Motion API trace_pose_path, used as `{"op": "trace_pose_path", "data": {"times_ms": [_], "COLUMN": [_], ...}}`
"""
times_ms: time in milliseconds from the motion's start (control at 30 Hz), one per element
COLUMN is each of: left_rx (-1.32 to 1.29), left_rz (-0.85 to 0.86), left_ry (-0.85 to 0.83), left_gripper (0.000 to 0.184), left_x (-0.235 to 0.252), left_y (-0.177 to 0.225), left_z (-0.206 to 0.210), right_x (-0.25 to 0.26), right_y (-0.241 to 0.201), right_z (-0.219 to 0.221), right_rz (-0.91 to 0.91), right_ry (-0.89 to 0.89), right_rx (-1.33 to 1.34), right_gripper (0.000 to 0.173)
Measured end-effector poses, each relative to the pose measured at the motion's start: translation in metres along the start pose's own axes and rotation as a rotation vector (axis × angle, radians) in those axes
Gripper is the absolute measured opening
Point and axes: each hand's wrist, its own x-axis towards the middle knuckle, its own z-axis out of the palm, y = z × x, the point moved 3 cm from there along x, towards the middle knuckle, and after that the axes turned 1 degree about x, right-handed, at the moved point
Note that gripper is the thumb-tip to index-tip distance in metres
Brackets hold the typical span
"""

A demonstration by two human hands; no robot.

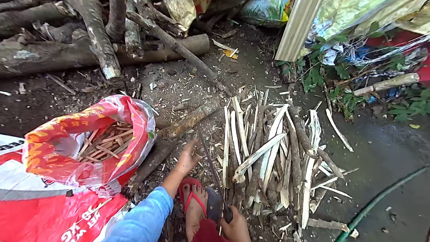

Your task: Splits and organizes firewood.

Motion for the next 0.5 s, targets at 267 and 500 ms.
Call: {"op": "trace_pose_path", "data": {"times_ms": [267, 500], "left_rx": [-0.037, 0.001], "left_rz": [-0.021, -0.075], "left_ry": [0.314, 0.270], "left_gripper": [0.077, 0.067], "left_x": [-0.047, -0.070], "left_y": [-0.045, -0.054], "left_z": [-0.017, -0.012], "right_x": [0.023, 0.018], "right_y": [0.017, 0.022], "right_z": [0.019, 0.026], "right_rz": [0.085, -0.113], "right_ry": [-0.070, 0.143], "right_rx": [-0.092, 0.090], "right_gripper": [0.045, 0.041]}}
